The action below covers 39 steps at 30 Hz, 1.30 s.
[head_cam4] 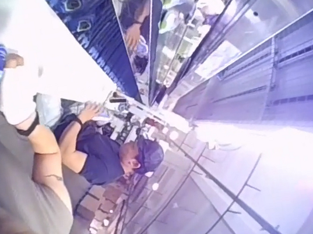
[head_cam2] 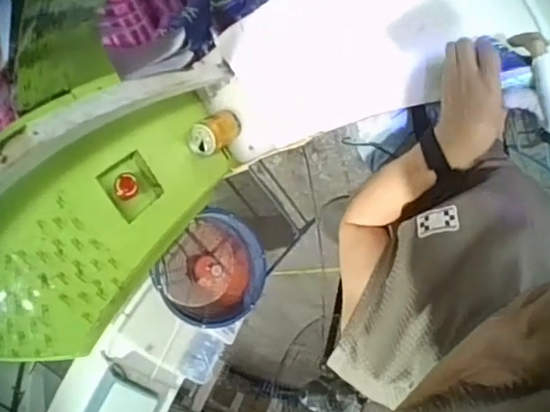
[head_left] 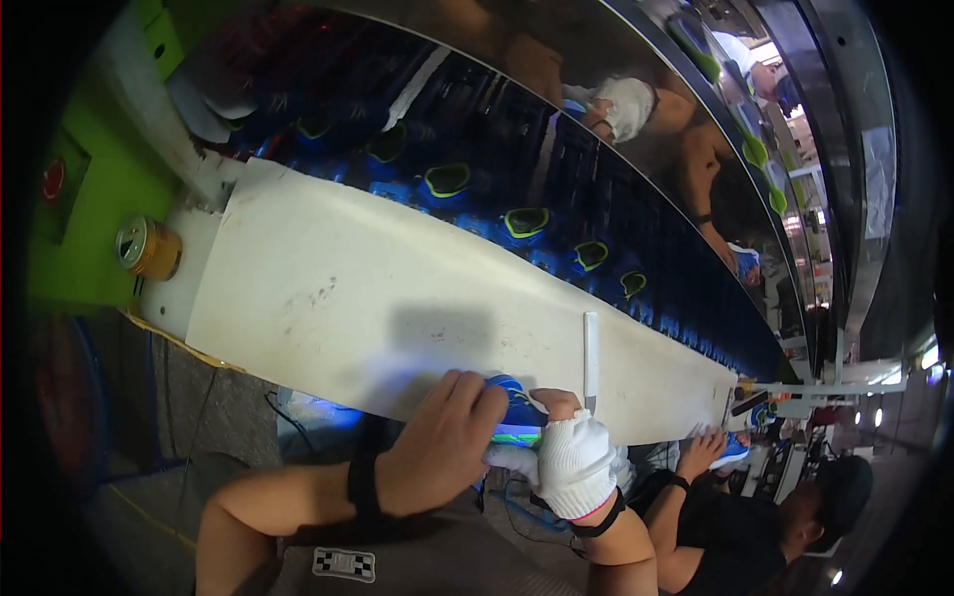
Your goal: Insert insoles and assemble components of athletic shoes on a conveyor production line.
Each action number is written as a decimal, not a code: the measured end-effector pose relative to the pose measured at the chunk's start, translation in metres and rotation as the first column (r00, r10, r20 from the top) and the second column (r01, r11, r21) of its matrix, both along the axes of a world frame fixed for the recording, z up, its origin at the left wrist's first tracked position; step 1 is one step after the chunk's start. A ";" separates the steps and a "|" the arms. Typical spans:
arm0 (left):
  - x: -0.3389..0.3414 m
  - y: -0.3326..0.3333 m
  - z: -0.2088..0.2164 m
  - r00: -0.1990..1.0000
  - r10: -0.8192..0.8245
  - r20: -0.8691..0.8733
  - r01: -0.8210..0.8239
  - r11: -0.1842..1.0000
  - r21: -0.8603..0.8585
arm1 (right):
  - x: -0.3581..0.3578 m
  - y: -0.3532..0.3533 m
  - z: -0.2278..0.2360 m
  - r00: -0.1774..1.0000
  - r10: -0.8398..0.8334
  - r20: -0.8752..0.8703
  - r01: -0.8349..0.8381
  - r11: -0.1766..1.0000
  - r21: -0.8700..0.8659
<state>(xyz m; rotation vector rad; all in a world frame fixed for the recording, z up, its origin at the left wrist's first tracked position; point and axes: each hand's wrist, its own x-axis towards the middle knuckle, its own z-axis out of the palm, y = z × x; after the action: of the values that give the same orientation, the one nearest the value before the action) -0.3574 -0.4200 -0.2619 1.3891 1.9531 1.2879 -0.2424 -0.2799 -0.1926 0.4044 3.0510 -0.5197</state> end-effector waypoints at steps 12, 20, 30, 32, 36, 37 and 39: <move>-0.003 -0.001 -0.039 0.966 -0.011 0.260 -0.057 0.966 0.254 | -0.040 0.017 0.002 0.954 0.281 0.106 -0.292 0.950 0.109; -0.035 0.009 -0.047 0.984 -0.032 0.176 0.022 0.998 0.062 | -0.018 0.015 -0.030 0.971 0.165 -0.175 -0.144 0.982 0.126; -0.073 -0.033 -0.017 0.990 -0.135 0.050 0.112 0.939 0.325 | 0.029 -0.030 -0.147 0.929 -0.366 -0.057 0.225 0.680 -0.698; -0.074 -0.033 -0.019 0.994 -0.105 0.017 0.093 0.937 0.338 | 0.038 -0.031 -0.165 0.915 0.077 -0.395 -0.033 0.993 0.118; -0.063 -0.037 -0.041 0.988 -0.135 0.068 0.105 0.938 0.329 | 0.005 -0.027 -0.106 0.907 -0.307 -0.287 0.058 0.768 -0.638; -0.058 -0.037 -0.043 0.992 -0.111 0.062 0.088 0.951 0.298 | 0.000 -0.018 -0.097 0.940 -0.104 -0.326 -0.022 0.933 -0.360; -0.057 -0.030 -0.044 0.991 -0.112 0.075 0.084 0.949 0.304 | -0.004 -0.004 -0.099 0.944 0.066 -0.325 -0.115 0.984 -0.135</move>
<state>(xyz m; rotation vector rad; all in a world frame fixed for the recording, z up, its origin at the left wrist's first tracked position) -0.4140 -0.4496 -0.3062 1.5148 1.6557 1.6221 -0.2469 -0.2836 -0.2913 0.1876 3.2798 -0.8881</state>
